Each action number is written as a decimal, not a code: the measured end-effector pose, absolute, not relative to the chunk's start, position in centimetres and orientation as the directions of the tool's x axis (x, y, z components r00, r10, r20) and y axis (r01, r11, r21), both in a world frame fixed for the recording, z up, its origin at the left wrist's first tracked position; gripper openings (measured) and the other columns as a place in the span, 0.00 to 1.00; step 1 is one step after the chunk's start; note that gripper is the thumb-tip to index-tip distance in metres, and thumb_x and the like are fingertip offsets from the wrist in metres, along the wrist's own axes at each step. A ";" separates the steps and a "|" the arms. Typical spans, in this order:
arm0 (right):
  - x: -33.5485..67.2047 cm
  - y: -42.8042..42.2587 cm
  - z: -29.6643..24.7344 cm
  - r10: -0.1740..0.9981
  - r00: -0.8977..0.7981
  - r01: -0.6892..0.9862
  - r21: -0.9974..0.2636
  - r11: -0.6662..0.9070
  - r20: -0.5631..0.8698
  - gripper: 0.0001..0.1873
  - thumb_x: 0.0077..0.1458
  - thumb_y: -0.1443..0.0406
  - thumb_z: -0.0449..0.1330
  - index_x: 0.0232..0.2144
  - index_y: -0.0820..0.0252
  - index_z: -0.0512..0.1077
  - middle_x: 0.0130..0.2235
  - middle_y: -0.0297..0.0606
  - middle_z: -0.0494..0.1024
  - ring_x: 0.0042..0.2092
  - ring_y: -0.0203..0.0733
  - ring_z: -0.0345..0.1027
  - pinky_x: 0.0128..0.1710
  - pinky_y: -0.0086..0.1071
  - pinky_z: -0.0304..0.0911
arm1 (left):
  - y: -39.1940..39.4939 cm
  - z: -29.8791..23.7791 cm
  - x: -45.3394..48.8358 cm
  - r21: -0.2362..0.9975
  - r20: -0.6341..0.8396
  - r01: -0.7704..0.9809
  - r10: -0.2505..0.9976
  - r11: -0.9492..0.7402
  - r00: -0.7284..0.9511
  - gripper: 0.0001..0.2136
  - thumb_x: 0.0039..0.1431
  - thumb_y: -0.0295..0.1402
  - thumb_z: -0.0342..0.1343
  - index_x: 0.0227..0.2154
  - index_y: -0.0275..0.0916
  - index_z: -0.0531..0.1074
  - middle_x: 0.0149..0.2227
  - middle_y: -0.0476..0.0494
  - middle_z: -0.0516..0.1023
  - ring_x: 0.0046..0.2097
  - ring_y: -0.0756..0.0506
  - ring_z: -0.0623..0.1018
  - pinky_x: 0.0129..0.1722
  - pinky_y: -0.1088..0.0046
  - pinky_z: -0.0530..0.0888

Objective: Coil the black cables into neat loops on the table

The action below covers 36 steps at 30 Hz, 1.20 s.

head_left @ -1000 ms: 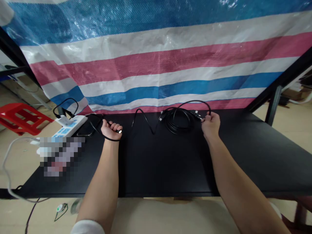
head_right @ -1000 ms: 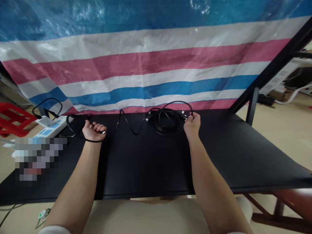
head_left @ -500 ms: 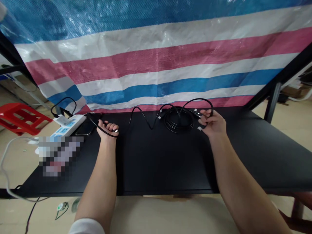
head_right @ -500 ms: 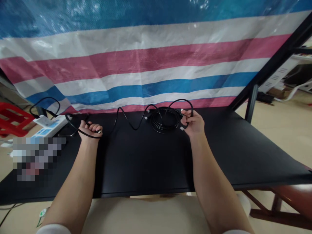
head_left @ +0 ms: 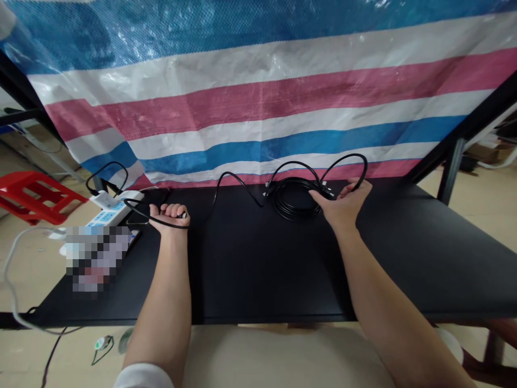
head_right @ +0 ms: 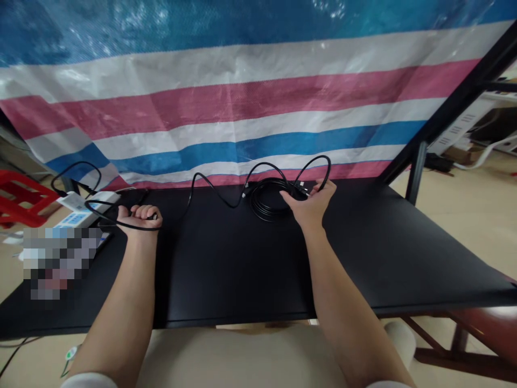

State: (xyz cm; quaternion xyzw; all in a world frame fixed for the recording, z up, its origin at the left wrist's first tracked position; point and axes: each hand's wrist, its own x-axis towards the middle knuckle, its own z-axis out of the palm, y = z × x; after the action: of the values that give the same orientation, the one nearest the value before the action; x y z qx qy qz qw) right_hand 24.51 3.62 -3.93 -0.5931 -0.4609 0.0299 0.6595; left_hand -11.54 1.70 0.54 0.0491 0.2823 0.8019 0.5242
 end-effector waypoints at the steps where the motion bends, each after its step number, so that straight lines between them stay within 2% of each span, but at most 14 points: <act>1: 24.6 3.6 -3.8 0.576 0.605 0.489 -0.827 0.278 0.551 0.36 0.27 0.54 0.71 0.38 0.57 0.59 0.37 0.36 0.65 0.34 0.39 0.64 0.35 0.38 0.65 | 1.7 0.4 -11.7 0.511 -0.209 -0.809 0.870 -0.292 -0.446 0.25 0.64 0.44 0.26 0.13 0.39 0.45 0.13 0.56 0.39 0.14 0.54 0.46 0.13 0.80 0.53; 4: 24.6 3.5 -3.0 0.528 0.700 0.422 -0.875 0.237 0.481 0.23 0.36 0.51 0.66 0.29 0.55 0.61 0.29 0.33 0.66 0.30 0.38 0.64 0.31 0.36 0.65 | 1.7 0.5 -11.5 0.528 -0.209 -0.797 0.864 -0.295 -0.458 0.25 0.64 0.44 0.28 0.13 0.39 0.45 0.13 0.56 0.39 0.14 0.55 0.46 0.12 0.80 0.53; 7: 24.1 3.3 -2.3 0.514 0.744 0.339 -0.903 0.263 0.428 0.19 0.44 0.48 0.60 0.23 0.55 0.61 0.23 0.31 0.66 0.25 0.37 0.63 0.26 0.33 0.63 | 1.5 0.9 -10.3 0.557 -0.210 -0.786 0.869 -0.270 -0.448 0.24 0.64 0.43 0.32 0.13 0.39 0.47 0.13 0.57 0.40 0.13 0.55 0.46 0.12 0.80 0.52; 11: 22.4 3.1 -1.9 0.665 0.659 0.115 -0.920 0.374 0.353 0.23 0.46 0.44 0.56 0.18 0.55 0.60 0.15 0.27 0.61 0.16 0.32 0.52 0.14 0.28 0.49 | 1.6 1.2 -8.0 0.625 -0.167 -0.764 0.929 -0.158 -0.330 0.23 0.61 0.43 0.42 0.13 0.40 0.48 0.13 0.58 0.41 0.13 0.55 0.47 0.12 0.80 0.51; 13: 21.4 3.0 -1.9 0.755 0.558 -0.011 -0.906 0.424 0.346 0.26 0.44 0.42 0.56 0.16 0.55 0.58 0.13 0.25 0.57 0.15 0.30 0.50 0.12 0.26 0.44 | 1.6 1.1 -6.9 0.650 -0.160 -0.755 0.955 -0.087 -0.249 0.23 0.60 0.44 0.46 0.13 0.40 0.48 0.13 0.58 0.42 0.13 0.55 0.48 0.12 0.80 0.52; 16: 20.0 2.7 -2.3 0.831 0.424 -0.122 -0.887 0.446 0.360 0.27 0.44 0.40 0.54 0.15 0.54 0.54 0.14 0.26 0.55 0.16 0.31 0.49 0.12 0.26 0.43 | 1.7 0.8 -5.4 0.685 -0.173 -0.728 0.974 0.014 -0.144 0.22 0.58 0.45 0.48 0.14 0.40 0.51 0.13 0.58 0.43 0.13 0.55 0.50 0.12 0.80 0.54; 19: 18.7 2.0 -2.9 0.852 0.324 -0.037 -0.895 0.445 0.411 0.25 0.42 0.42 0.57 0.18 0.54 0.56 0.18 0.27 0.61 0.19 0.31 0.51 0.15 0.26 0.47 | 1.6 0.4 -4.1 0.745 -0.179 -0.663 0.980 0.075 -0.090 0.21 0.58 0.45 0.49 0.14 0.39 0.55 0.12 0.58 0.47 0.13 0.55 0.53 0.13 0.79 0.57; 22: 17.5 1.3 -3.5 0.850 0.224 0.179 -0.878 0.444 0.476 0.27 0.28 0.49 0.67 0.23 0.54 0.56 0.26 0.28 0.66 0.23 0.32 0.55 0.19 0.27 0.54 | 1.6 -0.2 -3.1 0.815 -0.134 -0.577 0.984 0.044 -0.113 0.21 0.57 0.45 0.52 0.14 0.39 0.58 0.12 0.56 0.52 0.13 0.54 0.58 0.16 0.77 0.63; 24: 16.8 0.9 -3.7 0.832 0.223 0.324 -0.843 0.429 0.509 0.29 0.23 0.54 0.70 0.24 0.53 0.56 0.27 0.29 0.66 0.26 0.34 0.58 0.24 0.30 0.59 | 1.7 -0.6 -2.6 0.851 -0.075 -0.525 0.985 -0.018 -0.156 0.22 0.55 0.44 0.55 0.13 0.38 0.58 0.12 0.55 0.56 0.15 0.53 0.63 0.19 0.76 0.66; 26: 16.4 0.7 -3.7 0.807 0.265 0.412 -0.819 0.400 0.527 0.25 0.28 0.56 0.68 0.23 0.53 0.56 0.26 0.29 0.66 0.27 0.36 0.60 0.28 0.33 0.61 | 1.7 -0.9 -2.3 0.867 -0.023 -0.492 0.982 -0.074 -0.189 0.22 0.52 0.43 0.58 0.11 0.38 0.58 0.13 0.54 0.58 0.17 0.52 0.66 0.22 0.76 0.67; 28: 16.4 0.9 -3.5 0.798 0.321 0.415 -0.833 0.366 0.510 0.19 0.36 0.57 0.64 0.20 0.53 0.55 0.23 0.29 0.65 0.25 0.36 0.60 0.29 0.34 0.62 | 1.8 -1.1 -2.3 0.867 0.004 -0.487 0.978 -0.107 -0.207 0.22 0.51 0.42 0.59 0.11 0.37 0.59 0.15 0.52 0.61 0.20 0.52 0.69 0.24 0.76 0.67; 30: 16.7 1.2 -3.3 0.800 0.398 0.331 -0.883 0.332 0.449 0.18 0.39 0.57 0.62 0.18 0.53 0.54 0.19 0.27 0.63 0.22 0.34 0.58 0.26 0.32 0.60 | 1.8 -1.0 -2.4 0.852 0.003 -0.510 0.977 -0.114 -0.213 0.22 0.50 0.40 0.60 0.10 0.37 0.59 0.17 0.51 0.63 0.24 0.51 0.72 0.26 0.76 0.68; 32: 17.1 1.5 -3.0 0.821 0.459 0.159 -0.941 0.299 0.339 0.17 0.40 0.54 0.61 0.19 0.54 0.57 0.16 0.25 0.61 0.19 0.32 0.54 0.20 0.29 0.55 | 1.9 -0.9 -2.7 0.827 -0.025 -0.555 0.979 -0.094 -0.203 0.21 0.50 0.38 0.59 0.09 0.37 0.59 0.18 0.50 0.65 0.28 0.50 0.74 0.29 0.76 0.69; 36: 17.8 2.0 -2.3 0.928 0.348 -0.248 -0.941 0.229 0.134 0.24 0.34 0.45 0.63 0.22 0.55 0.62 0.13 0.22 0.56 0.16 0.30 0.49 0.12 0.25 0.45 | 1.9 -0.8 -3.2 0.769 -0.067 -0.635 0.978 -0.075 -0.197 0.21 0.51 0.37 0.57 0.09 0.37 0.56 0.21 0.48 0.69 0.36 0.47 0.76 0.36 0.72 0.70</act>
State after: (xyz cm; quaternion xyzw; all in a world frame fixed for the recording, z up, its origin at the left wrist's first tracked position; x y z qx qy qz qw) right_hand 17.80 1.99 -2.31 -0.4497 -0.3778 0.4282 0.6868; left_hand -3.16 1.90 -0.79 0.2463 0.3484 0.6907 0.5839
